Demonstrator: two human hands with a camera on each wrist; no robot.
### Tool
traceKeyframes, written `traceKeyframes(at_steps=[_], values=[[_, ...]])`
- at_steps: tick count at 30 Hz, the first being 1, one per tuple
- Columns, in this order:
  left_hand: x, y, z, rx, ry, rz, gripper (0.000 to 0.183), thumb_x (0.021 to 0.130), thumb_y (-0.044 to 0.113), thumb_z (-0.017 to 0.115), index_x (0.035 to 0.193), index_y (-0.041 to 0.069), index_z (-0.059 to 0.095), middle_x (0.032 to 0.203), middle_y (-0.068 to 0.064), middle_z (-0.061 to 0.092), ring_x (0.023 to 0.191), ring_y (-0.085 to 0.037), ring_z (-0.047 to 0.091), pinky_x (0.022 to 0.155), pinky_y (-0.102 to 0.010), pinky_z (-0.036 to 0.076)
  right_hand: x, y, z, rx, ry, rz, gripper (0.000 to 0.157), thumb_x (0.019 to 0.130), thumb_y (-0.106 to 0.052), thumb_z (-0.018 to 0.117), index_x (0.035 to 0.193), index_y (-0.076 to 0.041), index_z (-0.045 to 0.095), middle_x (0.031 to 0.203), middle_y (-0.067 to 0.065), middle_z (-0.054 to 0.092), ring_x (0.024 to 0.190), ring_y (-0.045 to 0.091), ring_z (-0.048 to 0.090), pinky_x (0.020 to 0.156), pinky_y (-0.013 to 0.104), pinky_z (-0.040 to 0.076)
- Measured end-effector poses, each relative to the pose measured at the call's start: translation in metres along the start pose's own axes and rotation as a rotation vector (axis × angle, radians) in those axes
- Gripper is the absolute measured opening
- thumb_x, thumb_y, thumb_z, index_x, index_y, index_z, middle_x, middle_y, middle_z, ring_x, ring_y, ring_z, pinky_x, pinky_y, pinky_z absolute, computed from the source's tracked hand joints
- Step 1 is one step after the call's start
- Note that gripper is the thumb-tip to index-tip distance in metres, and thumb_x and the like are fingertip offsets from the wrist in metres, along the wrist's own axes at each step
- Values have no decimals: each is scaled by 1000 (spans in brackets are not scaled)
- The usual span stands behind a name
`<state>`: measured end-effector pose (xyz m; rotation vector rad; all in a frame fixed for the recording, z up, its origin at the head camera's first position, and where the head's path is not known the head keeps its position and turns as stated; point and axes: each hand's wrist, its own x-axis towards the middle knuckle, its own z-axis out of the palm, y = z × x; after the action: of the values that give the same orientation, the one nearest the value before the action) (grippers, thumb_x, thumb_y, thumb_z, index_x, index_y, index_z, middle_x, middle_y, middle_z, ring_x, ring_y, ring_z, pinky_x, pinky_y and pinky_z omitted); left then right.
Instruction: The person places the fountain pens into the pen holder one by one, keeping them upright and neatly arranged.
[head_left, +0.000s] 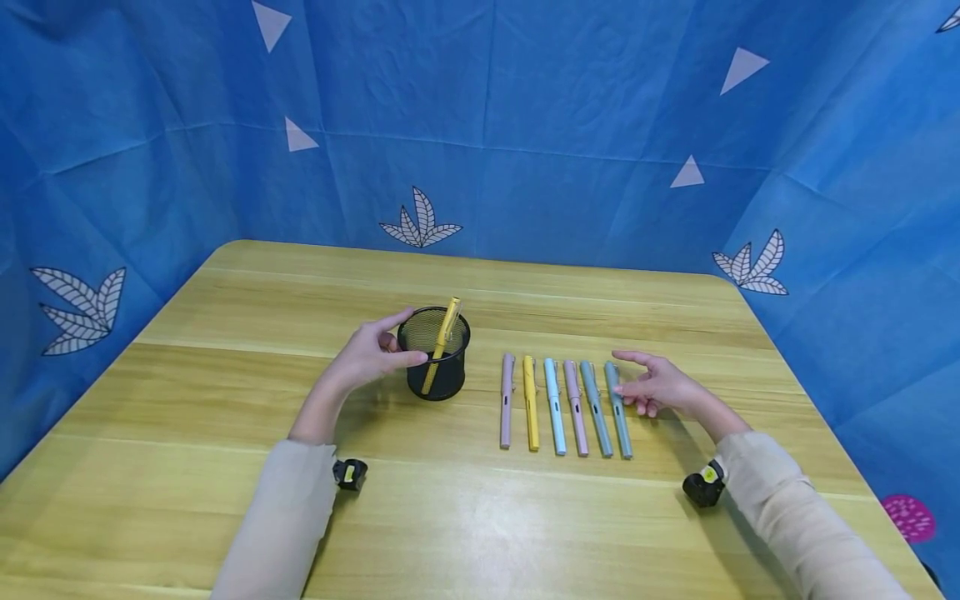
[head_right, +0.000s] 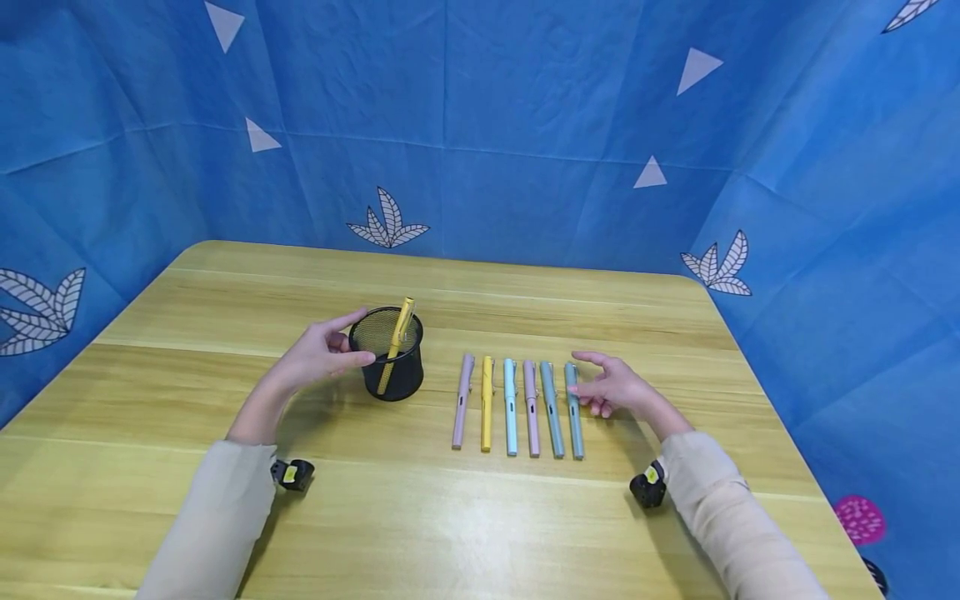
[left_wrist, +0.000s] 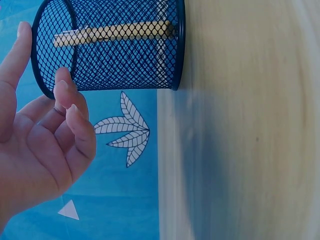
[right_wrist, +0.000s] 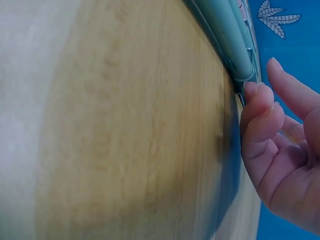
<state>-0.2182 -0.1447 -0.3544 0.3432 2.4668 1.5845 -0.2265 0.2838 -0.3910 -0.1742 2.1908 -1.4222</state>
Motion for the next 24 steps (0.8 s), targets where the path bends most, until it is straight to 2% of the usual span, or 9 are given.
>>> traceKeyframes(at_steps=[3, 10, 17, 24], values=[[-1, 2, 0, -15, -7, -4, 77, 77, 19, 71, 141, 13, 29, 62, -4, 39, 52, -13, 38, 47, -25, 37, 1, 0, -1, -12, -20, 19, 71, 87, -9, 57, 142, 0, 13, 65, 8, 59, 44, 10, 50, 40, 22, 42], [-15, 28, 0, -6, -13, -2, 73, 80, 11, 67, 140, 4, 27, 62, -4, 38, 52, -12, 37, 49, -25, 38, 5, 0, -1, -6, -62, 49, 73, 87, -8, 58, 142, 0, 12, 64, 7, 58, 45, 12, 52, 41, 23, 43], [-1, 2, 0, -16, 0, 10, 77, 76, 21, 72, 141, 14, 30, 61, -3, 39, 51, -13, 38, 47, -24, 38, 6, 1, -1, 11, -78, 62, 74, 86, -8, 59, 142, 0, 11, 63, 7, 58, 45, 14, 55, 43, 25, 46], [-1, 3, 0, -23, -2, -2, 78, 76, 20, 72, 141, 14, 29, 61, -3, 39, 50, -12, 37, 46, -23, 36, 7, 0, -2, 40, -72, 74, 73, 84, -6, 61, 141, -1, 14, 63, 8, 59, 46, 14, 56, 44, 26, 47]])
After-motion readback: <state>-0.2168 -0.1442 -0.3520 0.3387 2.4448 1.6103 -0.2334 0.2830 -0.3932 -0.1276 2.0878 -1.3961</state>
